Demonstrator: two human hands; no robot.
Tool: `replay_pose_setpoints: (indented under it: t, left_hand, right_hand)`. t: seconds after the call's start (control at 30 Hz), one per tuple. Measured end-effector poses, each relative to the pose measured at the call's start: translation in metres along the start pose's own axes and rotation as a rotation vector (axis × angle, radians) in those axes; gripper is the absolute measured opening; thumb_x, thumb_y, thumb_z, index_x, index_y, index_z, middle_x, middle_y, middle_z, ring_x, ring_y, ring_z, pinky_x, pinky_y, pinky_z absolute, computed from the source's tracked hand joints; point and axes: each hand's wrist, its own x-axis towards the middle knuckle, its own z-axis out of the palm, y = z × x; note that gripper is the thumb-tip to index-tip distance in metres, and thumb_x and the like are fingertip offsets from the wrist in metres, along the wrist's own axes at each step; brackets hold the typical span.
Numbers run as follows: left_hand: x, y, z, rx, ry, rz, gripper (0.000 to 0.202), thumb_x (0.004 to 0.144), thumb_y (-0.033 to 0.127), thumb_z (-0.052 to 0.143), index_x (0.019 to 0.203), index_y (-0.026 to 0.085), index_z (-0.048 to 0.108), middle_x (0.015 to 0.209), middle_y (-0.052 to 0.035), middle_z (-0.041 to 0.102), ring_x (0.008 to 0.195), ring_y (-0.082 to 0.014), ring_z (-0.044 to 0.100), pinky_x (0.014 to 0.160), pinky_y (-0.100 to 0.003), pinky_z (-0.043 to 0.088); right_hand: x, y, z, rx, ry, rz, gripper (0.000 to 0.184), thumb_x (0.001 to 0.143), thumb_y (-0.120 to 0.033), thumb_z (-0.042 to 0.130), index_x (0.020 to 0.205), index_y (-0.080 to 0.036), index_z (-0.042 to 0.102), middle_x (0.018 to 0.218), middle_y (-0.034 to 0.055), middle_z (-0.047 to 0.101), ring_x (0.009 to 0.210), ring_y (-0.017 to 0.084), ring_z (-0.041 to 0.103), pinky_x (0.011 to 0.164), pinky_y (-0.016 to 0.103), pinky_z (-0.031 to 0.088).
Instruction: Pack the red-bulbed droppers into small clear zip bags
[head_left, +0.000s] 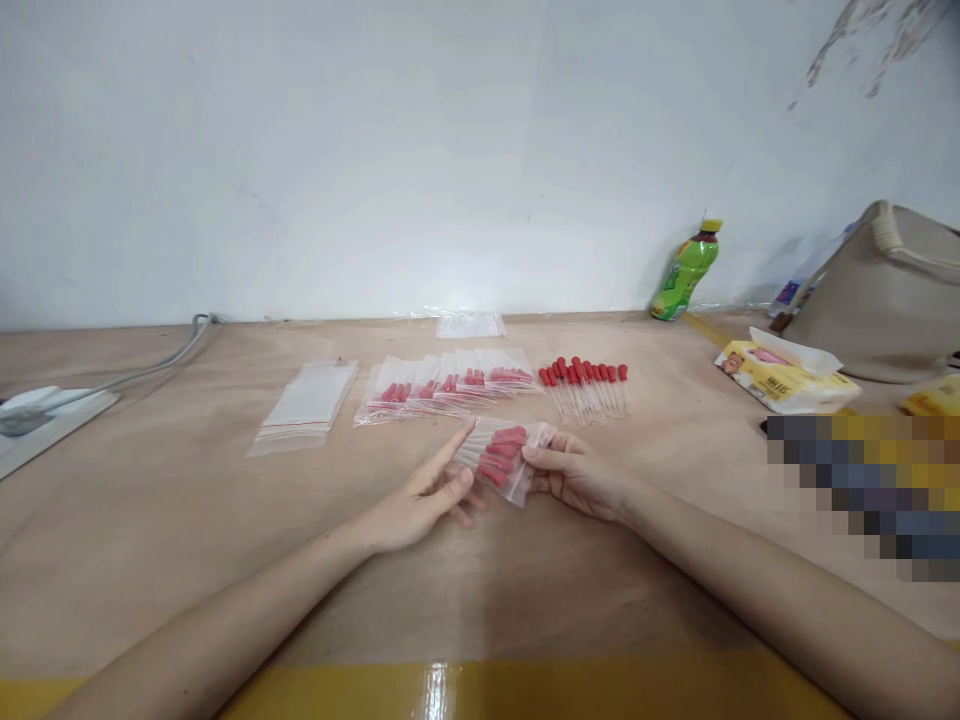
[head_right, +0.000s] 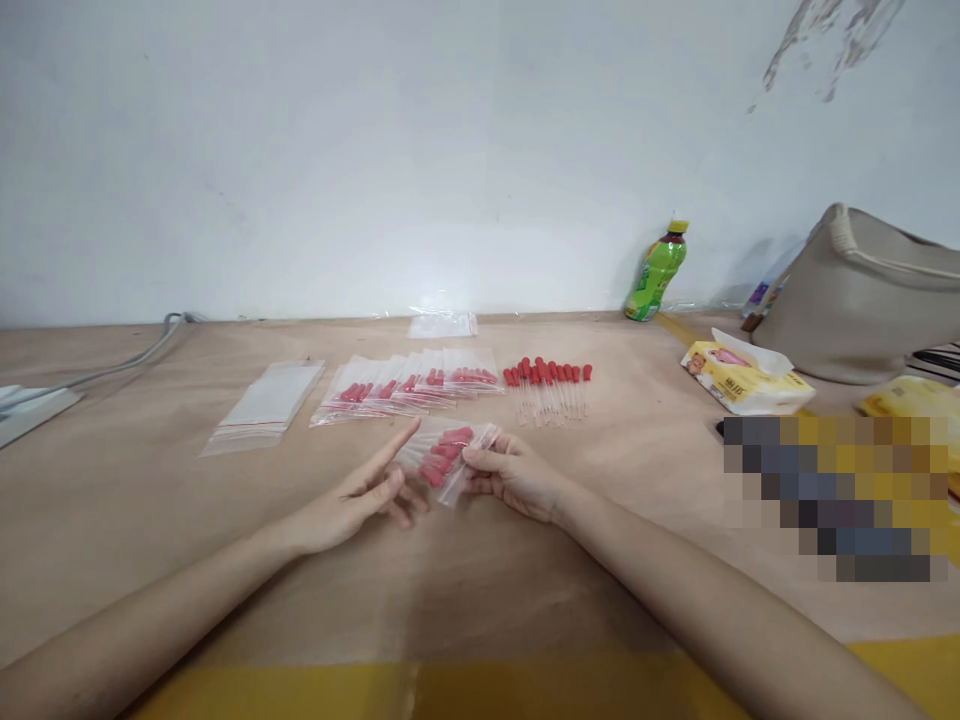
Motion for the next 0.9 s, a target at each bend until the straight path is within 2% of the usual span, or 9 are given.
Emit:
replay_pose_setpoints:
  t: [0.1,0.2,0.3,0.4,0.53,0.6,0.7,0.8,0.9]
  left_hand:
    - [0.006,-0.004,0.014,-0.365,0.195,-0.043,0.041,0.081,0.041,0.056,0.117,0.021,0.05,0.103,-0.0073,0.062,0.097,-0.019,0.059,0.082,-0.033,0.049]
    - [0.008,-0.006,0.023,-0.454,0.441,-0.063,0.022,0.071,0.031,0.069,0.083,0.015,0.059,0.08,-0.0032,0.065,0.072,-0.0136,0.062,0.067,-0.025,0.05]
    - [0.006,-0.001,0.018,-0.365,0.534,-0.028,0.026,0.062,0.027,0.076,0.073,0.015,0.055,0.062,0.0024,0.061,0.05,-0.0075,0.054,0.048,-0.017,0.043]
    - [0.004,0.01,-0.007,-0.204,0.588,0.047,0.03,0.061,0.03,0.075,0.08,0.016,0.056,0.059,0.0035,0.059,0.045,-0.0056,0.05,0.043,-0.015,0.038]
    - [0.018,0.028,-0.065,0.016,0.703,0.136,0.041,0.064,0.028,0.072,0.1,0.019,0.056,0.073,0.0016,0.06,0.051,-0.0068,0.054,0.046,-0.016,0.042]
    - [0.032,0.034,-0.093,0.101,0.761,0.125,0.042,0.066,0.022,0.067,0.106,0.018,0.053,0.075,0.0002,0.06,0.055,-0.0076,0.057,0.05,-0.017,0.045]
    - [0.056,0.036,-0.124,0.326,0.698,-0.057,0.045,0.069,0.018,0.063,0.112,0.015,0.049,0.074,-0.0028,0.062,0.061,-0.0119,0.061,0.06,-0.024,0.051]
    - [0.074,0.032,-0.139,0.461,0.667,-0.111,0.044,0.065,0.021,0.067,0.106,0.013,0.055,0.076,-0.0067,0.063,0.067,-0.0175,0.063,0.066,-0.031,0.051]
    - [0.075,0.028,-0.15,0.664,0.693,-0.126,0.045,0.059,0.027,0.072,0.101,0.015,0.06,0.095,-0.0113,0.062,0.087,-0.026,0.06,0.079,-0.038,0.047]
  right_hand:
    - [-0.003,0.003,0.006,-0.062,-0.102,0.081,0.028,0.07,-0.031,0.068,0.091,-0.013,0.062,0.085,0.0061,0.067,0.077,0.013,0.064,0.073,0.026,0.051]
    - [-0.007,0.002,0.01,-0.218,-0.21,0.127,0.03,0.068,-0.035,0.069,0.085,-0.011,0.061,0.079,0.0052,0.066,0.071,0.011,0.063,0.069,0.024,0.051]
    - [-0.011,-0.002,0.009,-0.38,-0.219,0.077,0.033,0.066,-0.039,0.07,0.082,-0.013,0.058,0.071,0.0018,0.063,0.063,0.01,0.061,0.062,0.024,0.05]
    - [-0.01,-0.007,0.001,-0.477,-0.035,-0.027,0.033,0.066,-0.043,0.068,0.075,-0.014,0.054,0.061,-0.0014,0.06,0.055,0.007,0.056,0.056,0.022,0.047]
    - [-0.006,-0.008,-0.015,-0.5,0.137,-0.101,0.034,0.066,-0.045,0.068,0.071,-0.015,0.052,0.059,-0.002,0.059,0.051,0.007,0.054,0.053,0.021,0.045]
    - [-0.005,-0.007,-0.02,-0.496,0.141,-0.116,0.034,0.066,-0.045,0.068,0.072,-0.015,0.052,0.06,-0.0016,0.059,0.052,0.007,0.054,0.054,0.022,0.045]
    - [-0.004,-0.006,-0.022,-0.51,0.119,-0.121,0.033,0.067,-0.044,0.067,0.073,-0.015,0.052,0.06,-0.0017,0.059,0.053,0.007,0.055,0.056,0.022,0.045]
    - [-0.005,-0.007,-0.021,-0.515,0.111,-0.109,0.033,0.067,-0.044,0.067,0.073,-0.015,0.052,0.059,-0.002,0.059,0.053,0.007,0.055,0.056,0.022,0.045]
    - [-0.006,-0.009,-0.02,-0.51,0.119,-0.092,0.034,0.065,-0.045,0.068,0.073,-0.015,0.052,0.059,-0.0021,0.059,0.054,0.007,0.055,0.057,0.022,0.045]
